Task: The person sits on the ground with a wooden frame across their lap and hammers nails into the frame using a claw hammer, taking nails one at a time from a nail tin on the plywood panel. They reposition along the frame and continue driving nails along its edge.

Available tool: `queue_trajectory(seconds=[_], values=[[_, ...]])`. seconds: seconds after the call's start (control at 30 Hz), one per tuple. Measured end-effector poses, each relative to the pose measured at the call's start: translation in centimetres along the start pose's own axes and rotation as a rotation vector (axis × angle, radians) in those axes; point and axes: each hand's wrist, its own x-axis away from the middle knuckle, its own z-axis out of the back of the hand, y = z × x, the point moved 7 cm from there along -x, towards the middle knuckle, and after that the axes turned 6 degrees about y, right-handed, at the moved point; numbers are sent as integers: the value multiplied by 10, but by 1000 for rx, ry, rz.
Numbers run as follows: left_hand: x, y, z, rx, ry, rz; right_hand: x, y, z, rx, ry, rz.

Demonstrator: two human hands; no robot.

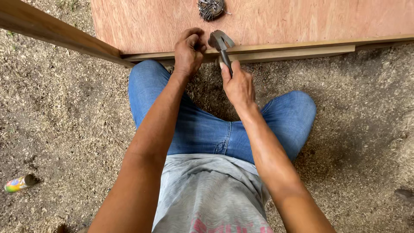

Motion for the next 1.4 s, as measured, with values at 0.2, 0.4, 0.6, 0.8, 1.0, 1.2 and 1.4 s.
queue_trajectory(seconds=[0.2,0.4,0.6,0.8,1.0,1.2,1.4], values=[[19,-37,-18,974,100,642,20,-56,70,-161,270,170],[13,-4,8,-52,2,-29,-2,-51,20,31,2,70],[18,-14,6,-75,-15,8,24,-43,40,-163,247,185],[17,-8,8,-32,10,-14,13,-30,6,-47,-69,-60],[24,-42,-12,507,-11,499,14,-12,59,-128,227,-18],[16,-18,-6,36,-47,120,6,1,38,133,144,20],[25,-25,-10,14,-36,228,19,5,40,-129,171,19]])
